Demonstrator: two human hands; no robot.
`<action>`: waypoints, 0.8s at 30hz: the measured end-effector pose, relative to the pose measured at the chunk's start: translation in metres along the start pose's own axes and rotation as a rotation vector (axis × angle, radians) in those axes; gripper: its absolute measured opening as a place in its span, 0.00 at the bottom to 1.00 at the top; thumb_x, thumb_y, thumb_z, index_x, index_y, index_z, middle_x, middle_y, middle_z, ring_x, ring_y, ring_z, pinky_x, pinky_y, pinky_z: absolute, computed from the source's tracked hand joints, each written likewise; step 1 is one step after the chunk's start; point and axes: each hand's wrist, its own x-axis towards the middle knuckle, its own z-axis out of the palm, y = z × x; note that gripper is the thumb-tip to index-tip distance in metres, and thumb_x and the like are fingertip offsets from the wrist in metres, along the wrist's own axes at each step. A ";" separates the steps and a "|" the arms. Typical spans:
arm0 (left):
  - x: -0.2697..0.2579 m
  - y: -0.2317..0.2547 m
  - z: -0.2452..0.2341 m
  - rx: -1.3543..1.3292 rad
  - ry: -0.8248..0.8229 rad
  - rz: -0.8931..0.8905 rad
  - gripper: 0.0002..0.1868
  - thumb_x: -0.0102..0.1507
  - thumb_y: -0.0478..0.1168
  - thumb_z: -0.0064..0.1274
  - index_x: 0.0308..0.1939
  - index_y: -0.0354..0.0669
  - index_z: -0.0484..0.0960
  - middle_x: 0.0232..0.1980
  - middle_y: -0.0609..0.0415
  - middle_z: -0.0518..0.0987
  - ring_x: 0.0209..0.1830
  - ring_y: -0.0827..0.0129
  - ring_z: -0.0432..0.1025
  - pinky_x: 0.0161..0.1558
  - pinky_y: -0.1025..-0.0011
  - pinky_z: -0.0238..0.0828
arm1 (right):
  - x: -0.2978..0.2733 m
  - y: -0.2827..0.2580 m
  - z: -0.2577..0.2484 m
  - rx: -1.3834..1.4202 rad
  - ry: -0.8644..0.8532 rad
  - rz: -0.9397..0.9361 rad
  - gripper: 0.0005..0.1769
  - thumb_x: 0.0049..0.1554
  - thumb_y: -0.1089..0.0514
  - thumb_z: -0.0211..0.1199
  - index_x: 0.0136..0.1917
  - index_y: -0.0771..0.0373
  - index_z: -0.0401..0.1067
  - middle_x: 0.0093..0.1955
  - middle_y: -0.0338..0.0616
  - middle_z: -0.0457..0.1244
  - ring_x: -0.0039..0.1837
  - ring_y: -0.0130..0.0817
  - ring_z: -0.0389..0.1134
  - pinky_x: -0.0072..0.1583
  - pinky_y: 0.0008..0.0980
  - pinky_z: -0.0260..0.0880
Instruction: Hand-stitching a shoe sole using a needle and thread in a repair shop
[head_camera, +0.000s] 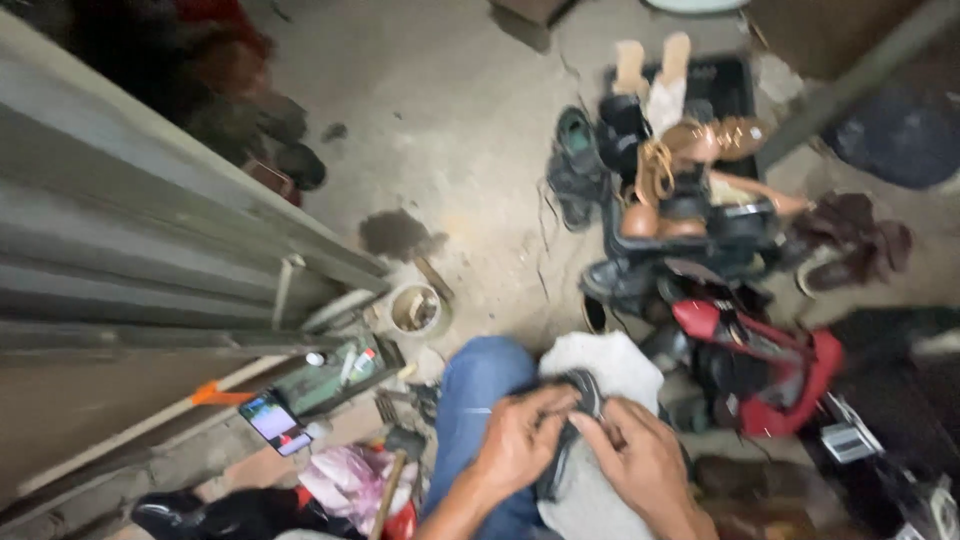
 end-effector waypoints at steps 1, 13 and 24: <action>-0.003 -0.001 0.001 0.026 0.001 0.038 0.14 0.68 0.36 0.46 0.53 0.40 0.83 0.53 0.50 0.86 0.53 0.65 0.83 0.55 0.70 0.78 | -0.005 -0.006 0.000 -0.033 -0.001 0.033 0.23 0.61 0.45 0.61 0.31 0.55 0.57 0.28 0.36 0.55 0.34 0.35 0.59 0.43 0.37 0.61; -0.011 0.071 -0.035 0.239 -0.212 0.010 0.22 0.71 0.44 0.47 0.67 0.42 0.74 0.66 0.52 0.79 0.62 0.64 0.76 0.60 0.67 0.72 | -0.014 -0.014 -0.020 0.020 -0.158 0.438 0.21 0.63 0.41 0.55 0.38 0.56 0.59 0.34 0.39 0.59 0.36 0.42 0.62 0.44 0.43 0.60; -0.010 0.068 -0.025 0.337 -0.228 0.028 0.18 0.72 0.45 0.42 0.63 0.49 0.80 0.51 0.59 0.82 0.42 0.64 0.79 0.38 0.65 0.76 | -0.014 -0.010 -0.021 0.060 -0.162 0.405 0.20 0.64 0.44 0.55 0.38 0.57 0.57 0.33 0.38 0.56 0.35 0.37 0.57 0.43 0.41 0.59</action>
